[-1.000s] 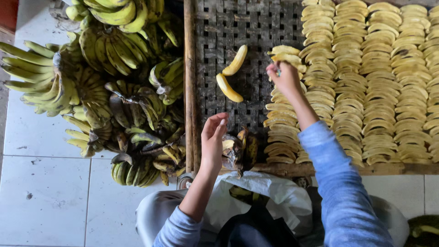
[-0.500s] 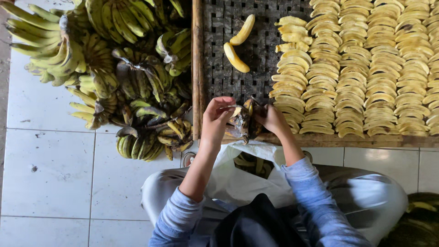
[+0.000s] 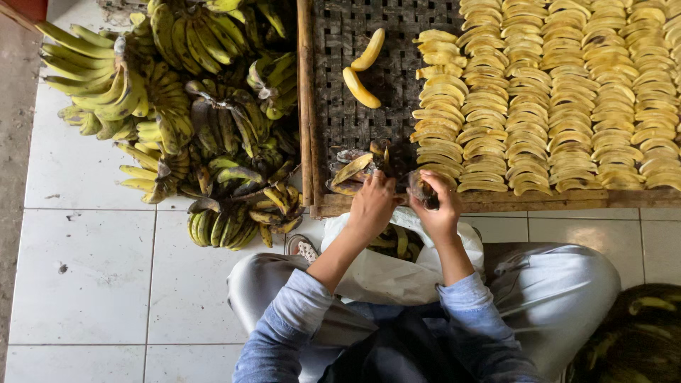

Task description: The person sits on the floor and peels bananas one at a time using a small knife, dropping the peels into a white sack and placing the peeled bananas onto a slatted wooden drying tray already covered with rows of peeled bananas. They take unpeeled bananas from a pile beside the tray.

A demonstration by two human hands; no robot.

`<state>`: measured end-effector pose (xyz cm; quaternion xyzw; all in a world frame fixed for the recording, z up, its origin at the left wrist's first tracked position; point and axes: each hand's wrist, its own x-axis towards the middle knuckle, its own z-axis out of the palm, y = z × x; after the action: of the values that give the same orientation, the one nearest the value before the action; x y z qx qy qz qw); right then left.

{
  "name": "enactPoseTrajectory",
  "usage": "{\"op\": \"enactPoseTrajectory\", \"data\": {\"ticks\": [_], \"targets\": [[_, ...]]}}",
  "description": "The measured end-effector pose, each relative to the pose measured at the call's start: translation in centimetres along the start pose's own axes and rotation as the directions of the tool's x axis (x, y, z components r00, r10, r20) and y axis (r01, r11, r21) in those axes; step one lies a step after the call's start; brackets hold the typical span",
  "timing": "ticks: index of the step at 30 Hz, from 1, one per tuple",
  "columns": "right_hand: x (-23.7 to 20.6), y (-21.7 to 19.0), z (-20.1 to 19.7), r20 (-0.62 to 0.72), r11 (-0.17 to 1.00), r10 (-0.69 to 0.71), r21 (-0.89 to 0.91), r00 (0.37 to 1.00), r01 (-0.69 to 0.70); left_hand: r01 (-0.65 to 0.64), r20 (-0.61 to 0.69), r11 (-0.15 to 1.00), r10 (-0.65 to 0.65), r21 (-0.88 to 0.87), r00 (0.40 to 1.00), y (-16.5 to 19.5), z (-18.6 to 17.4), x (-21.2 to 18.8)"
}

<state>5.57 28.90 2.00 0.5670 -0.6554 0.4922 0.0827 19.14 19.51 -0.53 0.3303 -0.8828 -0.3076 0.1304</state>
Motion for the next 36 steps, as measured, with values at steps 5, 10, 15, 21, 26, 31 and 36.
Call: {"op": "enactPoseTrajectory", "data": {"ticks": [5,10,15,21,26,31,36], "targets": [[-0.3,-0.5,-1.3,-0.062,0.997,-0.037,0.071,0.997,0.042,-0.193,-0.159,0.966,0.220,0.170,0.963,-0.4,2.0,0.3],[-1.3,0.7,-1.6,-0.075,0.996,-0.017,0.088,0.997,0.024,-0.153,-0.186,0.988,0.151,0.004,0.971,-1.6,4.7,2.3],[-2.1,3.0,-1.3,-0.066,0.733,0.500,0.563,0.864,-0.381,-0.027,-0.091,0.986,0.012,-0.165,0.996,-2.6,6.5,2.9],[-2.2,7.0,0.0,0.116,0.201,0.854,0.826,0.507,-0.527,-0.018,-0.146,0.966,-0.020,-0.257,0.989,-2.8,6.5,2.9],[-2.3,9.1,1.6,0.439,-0.328,0.886,0.821,0.149,-0.468,-0.059,-0.192,0.955,0.003,-0.290,0.981,-2.8,4.7,3.0],[-2.2,8.7,2.2,0.667,-0.618,0.735,0.733,0.123,-0.284,-0.094,-0.208,0.972,0.048,-0.218,0.977,-2.5,2.0,2.7],[-2.0,9.4,1.6,0.772,-0.774,0.606,0.628,0.193,-0.079,-0.161,-0.236,0.977,0.124,-0.140,0.964,-1.6,0.6,2.3]]}}
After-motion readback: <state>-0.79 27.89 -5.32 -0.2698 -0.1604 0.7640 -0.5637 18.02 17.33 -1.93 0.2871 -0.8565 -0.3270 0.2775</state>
